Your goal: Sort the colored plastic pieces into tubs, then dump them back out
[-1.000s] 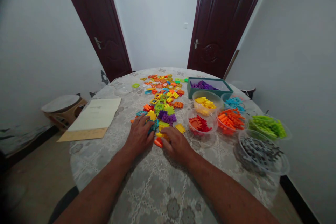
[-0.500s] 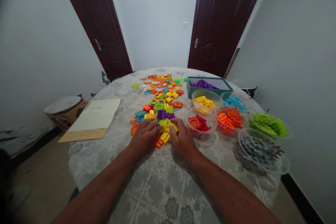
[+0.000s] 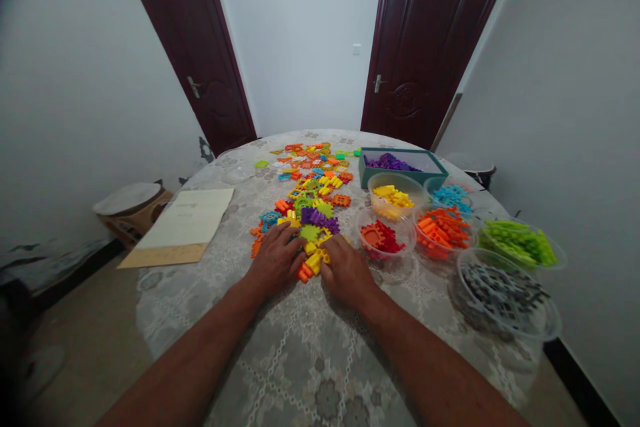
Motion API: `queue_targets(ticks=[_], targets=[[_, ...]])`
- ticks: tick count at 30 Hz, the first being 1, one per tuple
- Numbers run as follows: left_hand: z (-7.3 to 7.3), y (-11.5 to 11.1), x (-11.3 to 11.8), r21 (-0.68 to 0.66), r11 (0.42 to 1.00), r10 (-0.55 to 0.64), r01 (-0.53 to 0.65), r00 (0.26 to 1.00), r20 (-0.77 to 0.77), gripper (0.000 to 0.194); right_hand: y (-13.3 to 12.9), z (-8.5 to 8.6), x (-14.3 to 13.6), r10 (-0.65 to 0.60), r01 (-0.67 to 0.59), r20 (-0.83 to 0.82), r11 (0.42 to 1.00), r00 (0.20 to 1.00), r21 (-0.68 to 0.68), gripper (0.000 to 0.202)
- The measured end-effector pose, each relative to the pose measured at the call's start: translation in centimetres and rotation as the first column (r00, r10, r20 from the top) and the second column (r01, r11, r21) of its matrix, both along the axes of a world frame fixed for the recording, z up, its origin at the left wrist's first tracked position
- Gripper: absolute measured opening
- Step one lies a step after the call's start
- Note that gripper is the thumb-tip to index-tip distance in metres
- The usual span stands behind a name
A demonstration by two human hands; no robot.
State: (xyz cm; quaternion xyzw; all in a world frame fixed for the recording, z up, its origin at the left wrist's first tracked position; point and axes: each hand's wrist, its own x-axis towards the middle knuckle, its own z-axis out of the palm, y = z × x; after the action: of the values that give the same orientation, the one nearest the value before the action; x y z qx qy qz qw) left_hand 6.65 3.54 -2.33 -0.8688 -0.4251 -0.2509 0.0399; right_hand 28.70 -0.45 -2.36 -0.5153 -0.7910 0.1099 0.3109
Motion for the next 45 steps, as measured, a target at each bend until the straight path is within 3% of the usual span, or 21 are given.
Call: queue_targets(ticks=[6,12,17,21,26,32,34,36,39,45], targets=[[0.5,-0.2,-0.5,0.014,0.999,-0.043,0.042,0.998,0.035,0.010,-0.9,0.4,-0.9,0.135,-0.129,0.060,0.988,0.989,-0.089,0.026],[0.8,-0.6,-0.4,-0.032,0.996,-0.083,0.085,0.995,0.055,0.021,-1.4,0.8,-0.7,0.145,-0.125,0.178,0.985,0.973,-0.121,0.032],[0.7,-0.5,-0.3,-0.066,0.995,-0.073,0.076,0.996,0.053,0.016,-1.7,0.8,-0.8,0.135,-0.109,0.216,0.986,0.967,-0.127,0.021],[0.7,-0.5,-0.3,-0.080,0.994,-0.068,0.073,0.996,0.060,0.016,-1.3,0.3,-0.6,0.116,-0.107,0.093,0.990,0.989,-0.092,0.019],[0.7,-0.7,-0.1,-0.068,0.996,-0.051,0.053,0.998,0.023,0.013,-0.5,0.2,-0.4,-0.005,-0.018,-0.236,0.995,0.972,-0.096,0.021],[-0.1,-0.3,0.0,-0.083,0.996,-0.036,0.033,0.999,-0.029,0.014,0.1,0.2,-0.6,-0.203,0.012,-0.543,0.942,0.815,-0.335,0.026],[-0.3,0.1,-0.1,-0.081,0.996,-0.038,0.037,0.999,-0.015,0.018,0.4,0.0,-0.7,-0.279,-0.077,-0.646,0.882,0.710,-0.465,0.031],[-0.5,0.4,-0.3,-0.071,0.997,-0.041,0.040,0.999,-0.010,0.023,0.6,0.0,-0.8,-0.357,-0.217,-0.751,0.810,0.556,-0.545,0.036],[-0.6,0.6,-0.3,-0.046,0.998,-0.034,0.033,0.999,-0.023,0.031,0.7,0.2,-0.9,-0.432,-0.377,-0.830,0.746,0.353,-0.549,0.043],[-0.3,0.3,0.0,-0.040,0.999,-0.032,0.030,0.998,-0.058,0.031,0.8,0.6,-0.8,-0.465,-0.469,-0.852,0.713,0.240,-0.521,0.039]])
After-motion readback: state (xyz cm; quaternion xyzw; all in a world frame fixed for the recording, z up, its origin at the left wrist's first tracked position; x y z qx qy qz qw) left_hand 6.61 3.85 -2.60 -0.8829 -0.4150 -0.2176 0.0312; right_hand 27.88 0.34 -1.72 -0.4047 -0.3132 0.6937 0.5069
